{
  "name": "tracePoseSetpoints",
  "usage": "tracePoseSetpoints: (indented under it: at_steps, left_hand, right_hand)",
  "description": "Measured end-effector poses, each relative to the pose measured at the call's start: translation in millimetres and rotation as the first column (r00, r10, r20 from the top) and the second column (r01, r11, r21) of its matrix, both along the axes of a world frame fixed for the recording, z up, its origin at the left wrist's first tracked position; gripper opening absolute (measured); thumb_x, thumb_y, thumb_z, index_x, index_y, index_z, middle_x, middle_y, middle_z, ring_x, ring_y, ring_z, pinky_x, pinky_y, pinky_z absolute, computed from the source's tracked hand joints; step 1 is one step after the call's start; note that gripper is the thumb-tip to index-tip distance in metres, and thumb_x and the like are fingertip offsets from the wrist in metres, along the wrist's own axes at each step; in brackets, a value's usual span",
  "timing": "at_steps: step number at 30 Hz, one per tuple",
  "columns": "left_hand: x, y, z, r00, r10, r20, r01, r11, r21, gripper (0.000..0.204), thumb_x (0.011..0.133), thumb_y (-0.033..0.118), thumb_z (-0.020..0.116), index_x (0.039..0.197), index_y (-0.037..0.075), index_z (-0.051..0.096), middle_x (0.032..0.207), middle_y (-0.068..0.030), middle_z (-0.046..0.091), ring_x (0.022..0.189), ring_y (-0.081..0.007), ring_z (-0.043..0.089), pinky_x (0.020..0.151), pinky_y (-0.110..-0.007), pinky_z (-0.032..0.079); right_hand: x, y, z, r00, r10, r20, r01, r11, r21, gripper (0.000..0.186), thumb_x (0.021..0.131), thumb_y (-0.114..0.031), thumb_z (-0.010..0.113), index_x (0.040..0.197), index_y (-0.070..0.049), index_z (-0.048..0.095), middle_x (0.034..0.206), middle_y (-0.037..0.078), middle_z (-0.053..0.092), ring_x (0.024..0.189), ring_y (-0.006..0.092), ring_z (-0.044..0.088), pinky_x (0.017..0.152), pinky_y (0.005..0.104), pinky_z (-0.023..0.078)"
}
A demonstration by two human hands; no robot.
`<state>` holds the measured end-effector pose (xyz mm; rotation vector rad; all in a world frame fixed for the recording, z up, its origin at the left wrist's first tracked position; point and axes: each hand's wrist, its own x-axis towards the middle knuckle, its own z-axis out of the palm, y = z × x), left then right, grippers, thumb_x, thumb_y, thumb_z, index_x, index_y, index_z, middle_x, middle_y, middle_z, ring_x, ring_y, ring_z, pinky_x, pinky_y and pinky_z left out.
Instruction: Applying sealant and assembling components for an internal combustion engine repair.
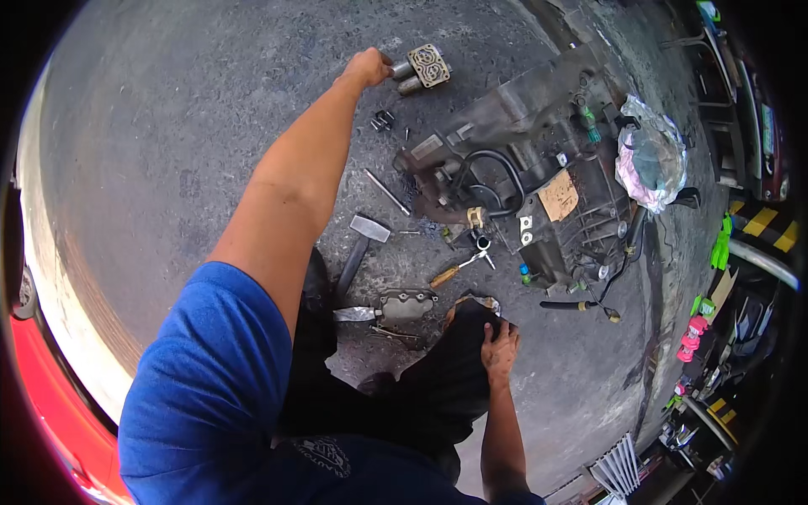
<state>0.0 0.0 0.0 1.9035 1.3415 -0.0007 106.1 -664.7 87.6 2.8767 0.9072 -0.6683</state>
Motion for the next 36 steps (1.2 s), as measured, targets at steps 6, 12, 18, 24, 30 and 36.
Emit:
tracePoseSetpoints:
  at_steps: [6,12,18,24,30,36]
  left_hand:
    - [28.9,1.4,-16.5,0.998,-0.02,-0.066,0.023,0.998,0.057,0.04,0.091,0.016,0.071,0.13,0.007,0.071,0.139,-0.0214,0.066,0.132,-0.0375,0.061,0.109,-0.046,0.051]
    - [37.7,3.0,-27.6,0.993,-0.089,-0.083,0.097,0.99,0.106,0.04,0.092,0.022,0.072,0.129,0.008,0.072,0.142,-0.0194,0.064,0.135,-0.0386,0.058,0.112,-0.046,0.05]
    - [42.0,-0.7,-22.7,0.979,-0.141,-0.146,0.164,0.973,0.161,0.044,0.091,0.03,0.075,0.128,0.006,0.072,0.14,-0.0182,0.065,0.133,-0.0377,0.06,0.11,-0.046,0.051]
    - [27.3,-8.3,-14.5,0.98,-0.123,-0.155,0.139,0.985,0.099,0.046,0.088,0.032,0.074,0.124,0.003,0.073,0.131,-0.0214,0.07,0.124,-0.0384,0.066,0.106,-0.047,0.054]
    - [-12.0,-17.3,-18.5,0.994,0.087,-0.07,-0.087,0.996,0.006,0.054,0.082,0.038,0.077,0.12,0.0,0.074,0.128,-0.0241,0.071,0.122,-0.0405,0.067,0.105,-0.046,0.054]
    - [-75.7,-17.0,10.3,0.99,0.131,-0.052,-0.13,0.991,0.028,0.065,0.08,0.05,0.081,0.119,-0.002,0.075,0.126,-0.0268,0.071,0.122,-0.0428,0.066,0.104,-0.047,0.053]
  right_hand:
    - [0.0,9.6,2.7,1.0,0.006,0.016,-0.006,1.0,-0.03,0.045,0.101,-0.038,0.064,0.131,-0.005,0.064,0.131,0.026,0.061,0.122,0.0481,0.055,0.107,0.054,0.044]
    - [2.0,11.5,1.9,1.0,-0.021,0.014,0.021,0.999,-0.039,0.043,0.1,-0.037,0.065,0.13,-0.006,0.065,0.131,0.024,0.062,0.122,0.0463,0.055,0.106,0.0533,0.045]
    - [2.4,15.0,1.6,0.999,-0.034,0.011,0.035,0.999,-0.042,0.041,0.1,-0.036,0.066,0.129,-0.007,0.066,0.131,0.023,0.062,0.122,0.0462,0.056,0.106,0.0534,0.045]
    - [2.0,12.0,2.1,0.999,-0.032,0.004,0.032,0.999,-0.032,0.041,0.1,-0.036,0.067,0.129,-0.007,0.066,0.131,0.023,0.062,0.12,0.0464,0.057,0.105,0.0532,0.045]
    - [6.8,4.9,-0.8,1.0,0.024,0.009,-0.024,1.0,0.008,0.039,0.099,-0.035,0.067,0.128,-0.008,0.066,0.13,0.022,0.063,0.119,0.0465,0.057,0.105,0.0532,0.046]
    - [7.6,-7.9,-3.2,0.998,0.059,0.019,-0.06,0.998,0.029,0.038,0.099,-0.034,0.067,0.127,-0.008,0.065,0.129,0.023,0.062,0.118,0.047,0.058,0.103,0.0535,0.047]
